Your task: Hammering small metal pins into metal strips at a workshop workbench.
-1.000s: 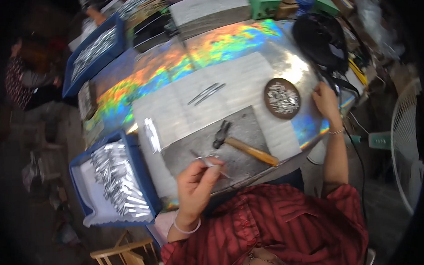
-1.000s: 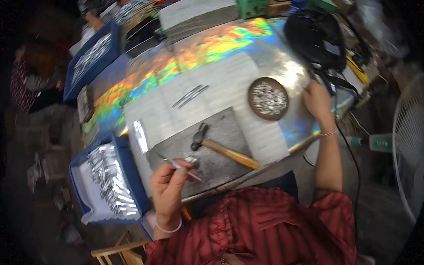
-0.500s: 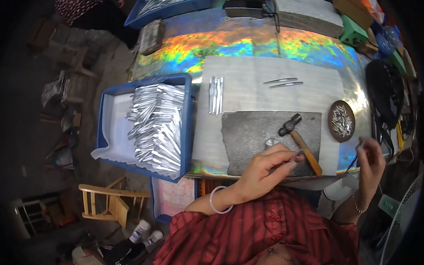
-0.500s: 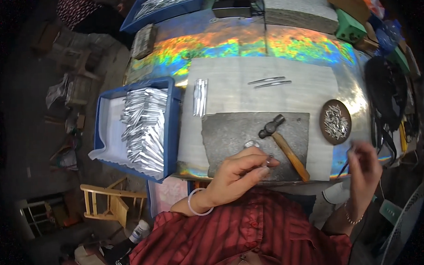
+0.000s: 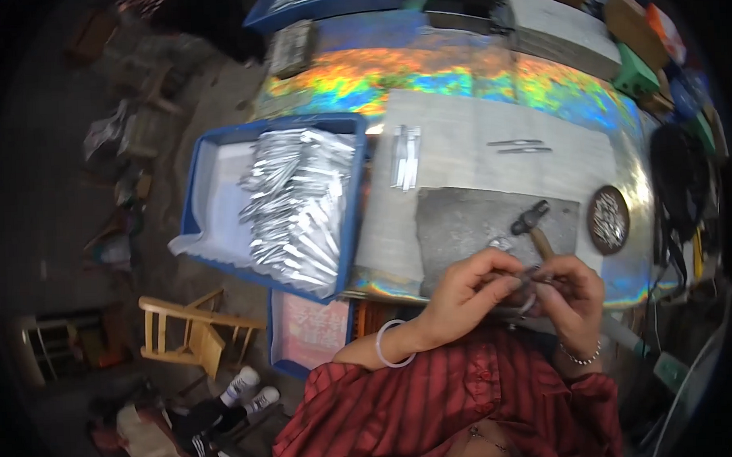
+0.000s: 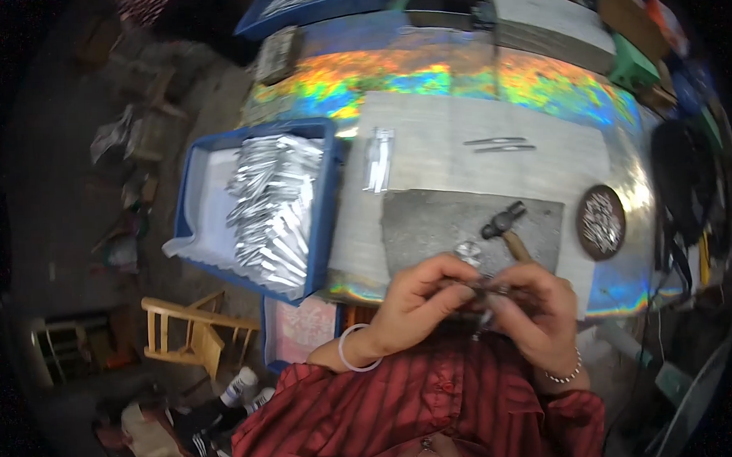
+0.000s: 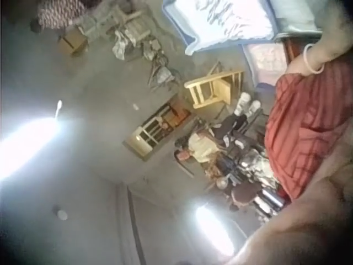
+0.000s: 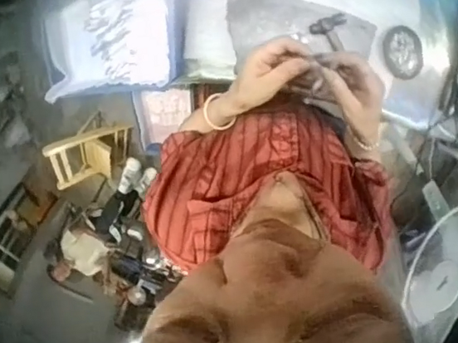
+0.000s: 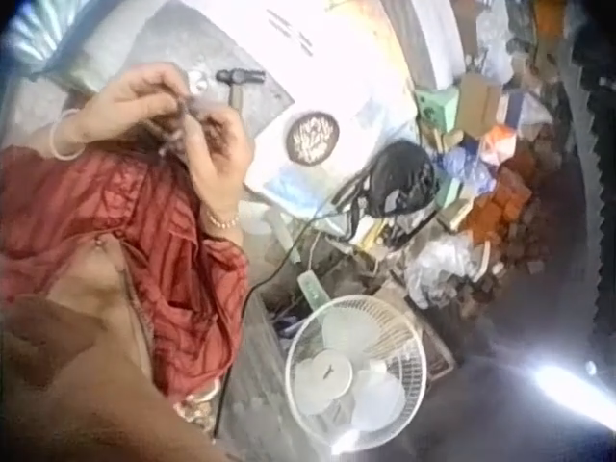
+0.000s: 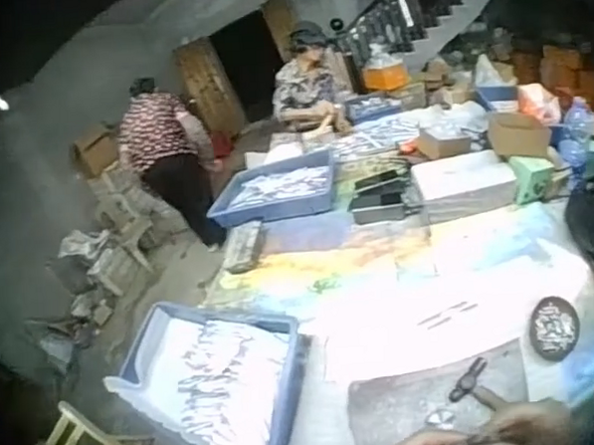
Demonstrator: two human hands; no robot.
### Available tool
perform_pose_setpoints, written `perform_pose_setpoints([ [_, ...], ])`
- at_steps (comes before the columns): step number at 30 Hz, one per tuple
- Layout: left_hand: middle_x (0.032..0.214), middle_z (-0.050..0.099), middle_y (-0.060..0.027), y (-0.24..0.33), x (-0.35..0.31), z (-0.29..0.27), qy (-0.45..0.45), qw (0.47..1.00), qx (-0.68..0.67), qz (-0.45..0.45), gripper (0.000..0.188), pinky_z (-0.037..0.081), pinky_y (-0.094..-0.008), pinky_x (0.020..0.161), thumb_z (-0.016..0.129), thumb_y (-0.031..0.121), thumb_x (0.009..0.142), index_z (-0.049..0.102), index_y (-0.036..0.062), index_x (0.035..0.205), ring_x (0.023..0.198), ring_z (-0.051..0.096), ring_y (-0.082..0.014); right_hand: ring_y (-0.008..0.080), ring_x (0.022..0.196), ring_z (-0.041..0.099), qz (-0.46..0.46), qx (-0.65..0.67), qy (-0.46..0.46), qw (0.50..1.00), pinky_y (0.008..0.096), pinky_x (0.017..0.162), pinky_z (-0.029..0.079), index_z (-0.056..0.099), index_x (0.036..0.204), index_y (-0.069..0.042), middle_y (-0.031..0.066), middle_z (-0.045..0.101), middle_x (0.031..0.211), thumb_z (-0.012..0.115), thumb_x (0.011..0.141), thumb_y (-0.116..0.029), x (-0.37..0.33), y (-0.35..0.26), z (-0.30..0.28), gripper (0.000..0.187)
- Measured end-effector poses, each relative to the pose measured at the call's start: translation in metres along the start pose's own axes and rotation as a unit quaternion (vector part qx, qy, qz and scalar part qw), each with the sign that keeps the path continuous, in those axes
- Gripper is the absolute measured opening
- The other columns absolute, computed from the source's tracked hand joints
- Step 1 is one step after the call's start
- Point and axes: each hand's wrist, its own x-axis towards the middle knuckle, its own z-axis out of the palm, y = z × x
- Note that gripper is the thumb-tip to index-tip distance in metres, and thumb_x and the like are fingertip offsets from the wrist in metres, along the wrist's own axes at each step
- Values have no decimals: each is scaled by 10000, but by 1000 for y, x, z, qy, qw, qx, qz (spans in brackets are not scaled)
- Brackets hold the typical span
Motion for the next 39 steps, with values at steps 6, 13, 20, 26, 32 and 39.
perform_pose_setpoints([
  [6,863,619,-41,-6,-3,-1,57,997,40,15,133,447,-189,705,511,23,886,508,-18,1012,796,562,-64,105,612,570,-126,-96,-21,987,210,529,450,547,899,29,82,553,825,593,798,12,16,7,-1,112],
  [13,831,652,-64,-6,0,6,50,994,88,32,127,464,-199,688,531,45,884,512,-23,990,786,596,-80,126,553,557,-180,-217,9,959,227,488,423,582,845,7,78,577,688,662,764,-48,14,6,-5,127],
  [20,819,656,-74,-4,0,11,47,994,93,34,112,468,-199,675,541,35,877,517,-31,964,768,599,-78,97,520,518,-200,-190,29,961,216,470,386,587,848,11,69,580,678,656,764,-37,9,10,-6,119],
  [26,797,655,-70,-5,-4,11,51,993,98,46,109,466,-196,661,555,39,870,524,-23,954,752,597,-71,173,521,571,-222,-231,9,947,255,463,419,593,835,4,95,577,660,673,745,-46,9,-2,-6,131],
  [32,751,658,-64,0,-3,12,44,984,165,49,96,467,-197,607,576,42,855,533,-7,925,691,603,-70,174,532,583,-208,-252,-2,945,256,469,427,585,814,9,99,575,647,670,751,-58,7,-3,-7,126],
  [39,730,637,-63,4,5,3,-10,993,72,-88,110,452,-198,561,564,55,870,470,6,842,691,607,-84,61,539,578,-11,-66,-31,997,187,450,445,515,747,6,31,578,617,607,811,-28,17,7,-5,117],
])
